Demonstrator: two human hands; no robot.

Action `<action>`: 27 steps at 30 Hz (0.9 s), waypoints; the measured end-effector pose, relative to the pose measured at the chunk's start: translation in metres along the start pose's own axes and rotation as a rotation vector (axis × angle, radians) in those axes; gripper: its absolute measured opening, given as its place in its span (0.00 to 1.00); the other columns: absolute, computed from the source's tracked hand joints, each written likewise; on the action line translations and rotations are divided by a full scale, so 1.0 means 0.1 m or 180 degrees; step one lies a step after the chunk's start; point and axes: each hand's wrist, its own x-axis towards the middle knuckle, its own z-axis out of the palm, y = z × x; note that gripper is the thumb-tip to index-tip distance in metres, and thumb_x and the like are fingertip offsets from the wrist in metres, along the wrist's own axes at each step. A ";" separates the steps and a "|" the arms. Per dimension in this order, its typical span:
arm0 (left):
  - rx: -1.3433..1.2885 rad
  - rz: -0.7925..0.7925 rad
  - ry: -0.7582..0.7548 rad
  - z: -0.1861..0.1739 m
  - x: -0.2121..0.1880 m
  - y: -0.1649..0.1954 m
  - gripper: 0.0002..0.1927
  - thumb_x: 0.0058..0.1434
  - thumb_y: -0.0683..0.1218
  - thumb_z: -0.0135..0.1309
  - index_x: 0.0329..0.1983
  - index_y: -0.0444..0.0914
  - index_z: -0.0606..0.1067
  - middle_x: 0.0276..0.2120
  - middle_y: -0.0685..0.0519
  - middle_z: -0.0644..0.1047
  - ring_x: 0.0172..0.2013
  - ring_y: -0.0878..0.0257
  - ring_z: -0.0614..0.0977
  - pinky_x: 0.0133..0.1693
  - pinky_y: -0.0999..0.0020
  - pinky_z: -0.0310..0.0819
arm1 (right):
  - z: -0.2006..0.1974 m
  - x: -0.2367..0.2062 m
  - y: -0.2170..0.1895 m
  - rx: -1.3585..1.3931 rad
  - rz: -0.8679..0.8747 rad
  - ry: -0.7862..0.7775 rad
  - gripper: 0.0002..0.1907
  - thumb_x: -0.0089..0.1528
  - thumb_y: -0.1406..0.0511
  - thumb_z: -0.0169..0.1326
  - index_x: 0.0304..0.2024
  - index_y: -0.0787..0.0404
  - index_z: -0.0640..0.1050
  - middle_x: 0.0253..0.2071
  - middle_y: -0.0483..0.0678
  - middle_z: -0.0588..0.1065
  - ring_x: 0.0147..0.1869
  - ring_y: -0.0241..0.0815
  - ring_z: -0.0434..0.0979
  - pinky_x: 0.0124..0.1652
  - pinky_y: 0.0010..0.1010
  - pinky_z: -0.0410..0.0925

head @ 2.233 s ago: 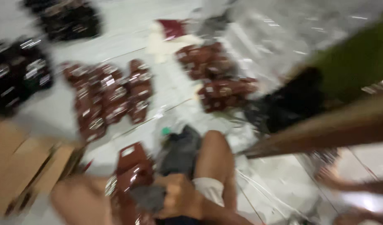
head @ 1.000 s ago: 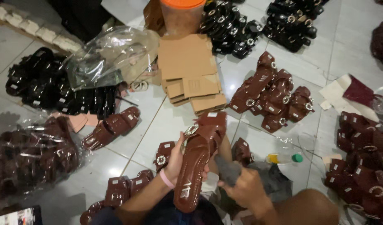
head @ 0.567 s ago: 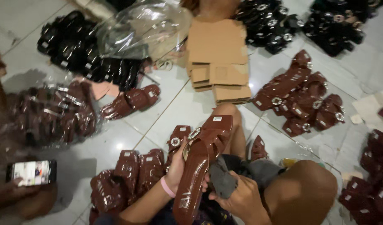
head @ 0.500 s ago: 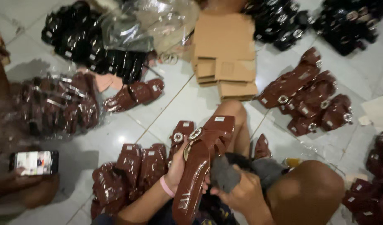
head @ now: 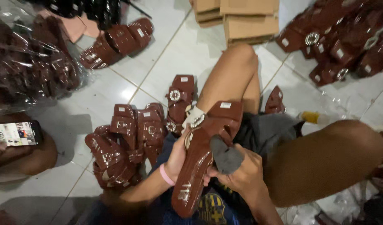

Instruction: The person sits on the floor and wipes brown sandals with a dark cloth. They pick up individual sandals, wipe the upper straps and soles, and place them back into a pile. The person handles multiple sandals one at a time, occasionally adjusting the cloth.

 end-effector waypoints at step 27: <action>-0.0233 -0.0770 -0.0108 -0.20 0.21 0.16 0.60 0.54 0.88 0.28 0.43 0.28 0.77 0.30 0.30 0.79 0.26 0.41 0.83 0.31 0.49 0.81 | -0.01 -0.20 0.21 0.0196 0.0762 0.0062 0.23 0.59 0.52 0.62 0.45 0.64 0.80 0.31 0.50 0.74 0.33 0.52 0.76 0.32 0.40 0.70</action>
